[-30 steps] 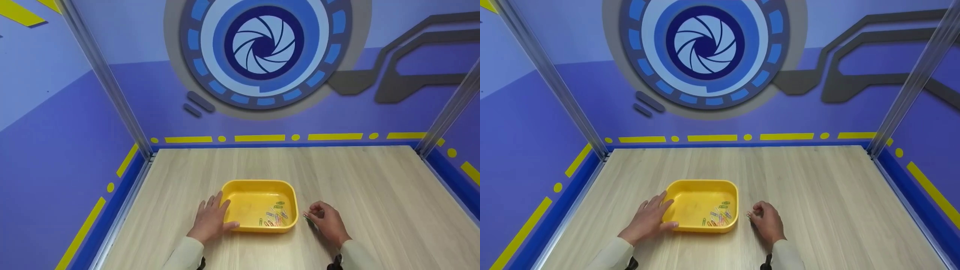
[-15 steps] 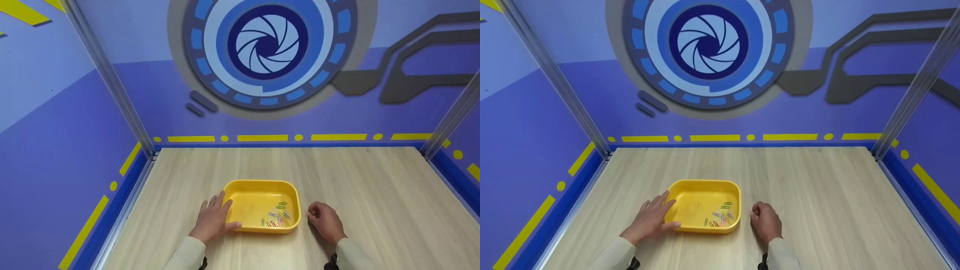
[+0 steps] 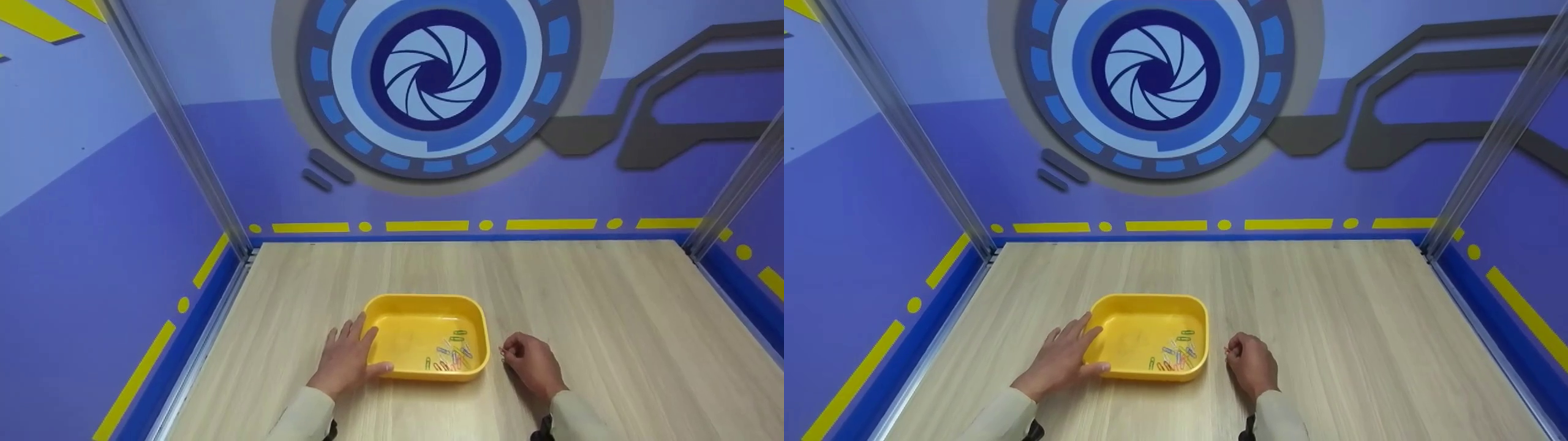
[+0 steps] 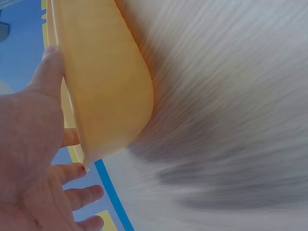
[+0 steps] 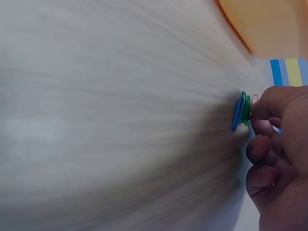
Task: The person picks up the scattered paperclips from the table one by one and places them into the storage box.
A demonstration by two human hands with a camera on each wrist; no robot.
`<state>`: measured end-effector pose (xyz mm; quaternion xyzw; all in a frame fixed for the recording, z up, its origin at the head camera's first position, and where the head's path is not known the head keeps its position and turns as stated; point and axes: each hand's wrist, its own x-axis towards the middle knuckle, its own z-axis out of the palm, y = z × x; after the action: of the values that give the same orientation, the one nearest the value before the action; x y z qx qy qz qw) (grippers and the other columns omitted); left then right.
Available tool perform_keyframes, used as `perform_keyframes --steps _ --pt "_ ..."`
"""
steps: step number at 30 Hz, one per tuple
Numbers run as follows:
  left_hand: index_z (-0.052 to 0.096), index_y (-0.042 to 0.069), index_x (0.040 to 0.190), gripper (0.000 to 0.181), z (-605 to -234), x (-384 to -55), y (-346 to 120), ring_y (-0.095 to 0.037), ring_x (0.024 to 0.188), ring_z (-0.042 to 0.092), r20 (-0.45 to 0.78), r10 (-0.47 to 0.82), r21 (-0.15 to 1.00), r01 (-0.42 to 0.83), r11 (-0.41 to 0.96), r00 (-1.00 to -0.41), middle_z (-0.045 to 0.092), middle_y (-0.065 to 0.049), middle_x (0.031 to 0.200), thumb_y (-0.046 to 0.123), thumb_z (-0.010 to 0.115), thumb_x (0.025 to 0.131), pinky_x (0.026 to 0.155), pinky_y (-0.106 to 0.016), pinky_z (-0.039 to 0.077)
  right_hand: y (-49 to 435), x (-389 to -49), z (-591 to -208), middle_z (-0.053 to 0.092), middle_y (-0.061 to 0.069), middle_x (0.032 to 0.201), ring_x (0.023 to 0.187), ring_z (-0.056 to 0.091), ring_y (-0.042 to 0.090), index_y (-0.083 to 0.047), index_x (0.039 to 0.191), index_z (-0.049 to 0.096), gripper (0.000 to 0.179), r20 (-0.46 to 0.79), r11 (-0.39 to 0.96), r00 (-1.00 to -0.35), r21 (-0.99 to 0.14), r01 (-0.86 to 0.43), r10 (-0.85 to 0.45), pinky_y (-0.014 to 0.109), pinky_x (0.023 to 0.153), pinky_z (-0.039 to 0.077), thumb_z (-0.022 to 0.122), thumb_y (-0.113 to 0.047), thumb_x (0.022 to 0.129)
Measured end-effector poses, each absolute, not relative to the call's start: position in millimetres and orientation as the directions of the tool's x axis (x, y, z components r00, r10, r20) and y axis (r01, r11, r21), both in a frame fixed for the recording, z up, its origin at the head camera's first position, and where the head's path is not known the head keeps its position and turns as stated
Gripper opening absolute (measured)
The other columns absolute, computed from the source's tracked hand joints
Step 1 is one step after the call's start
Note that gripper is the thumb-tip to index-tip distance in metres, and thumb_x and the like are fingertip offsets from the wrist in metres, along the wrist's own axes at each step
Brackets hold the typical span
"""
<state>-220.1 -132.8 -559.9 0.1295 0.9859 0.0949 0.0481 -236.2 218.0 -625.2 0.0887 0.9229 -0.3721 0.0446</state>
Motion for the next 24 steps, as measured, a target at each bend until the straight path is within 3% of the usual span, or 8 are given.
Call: perform_keyframes --steps 12,18,24 --pt "0.044 0.017 0.135 0.084 -561 -221 -132 -0.035 0.133 0.03 -0.065 0.273 0.185 0.257 0.949 -0.96 0.024 -0.011 0.15 0.073 0.05 0.072 0.106 -0.057 0.023 219 -228 -627 0.059 -0.003 0.078 0.07 0.051 0.01 -0.014 0.086 0.062 0.007 -0.072 0.652 -0.987 -0.744 0.149 0.143 0.019 0.057 0.042 0.063 -0.008 0.082" --pt "0.042 0.018 0.137 0.082 -561 -221 -130 -0.034 0.135 0.027 -0.086 0.245 0.203 0.224 0.953 -0.966 0.02 -0.01 0.152 0.068 0.055 0.073 0.109 -0.056 0.019 216 -226 -620 0.058 0.001 0.082 0.065 0.053 0.013 -0.012 0.091 0.061 0.009 -0.101 0.572 -0.985 -0.804 0.165 0.143 0.022 0.051 0.045 0.062 -0.008 0.083" --pt "0.042 0.019 0.137 0.082 -562 -221 -129 -0.034 0.136 0.026 -0.088 0.225 0.219 0.202 0.955 -0.97 0.019 -0.009 0.153 0.067 0.057 0.072 0.11 -0.056 0.017 210 -223 -611 0.058 0.001 0.081 0.059 0.05 0.012 -0.014 0.091 0.062 0.011 -0.044 0.565 -0.989 -0.817 0.116 0.14 0.023 0.047 0.045 0.063 -0.009 0.082"
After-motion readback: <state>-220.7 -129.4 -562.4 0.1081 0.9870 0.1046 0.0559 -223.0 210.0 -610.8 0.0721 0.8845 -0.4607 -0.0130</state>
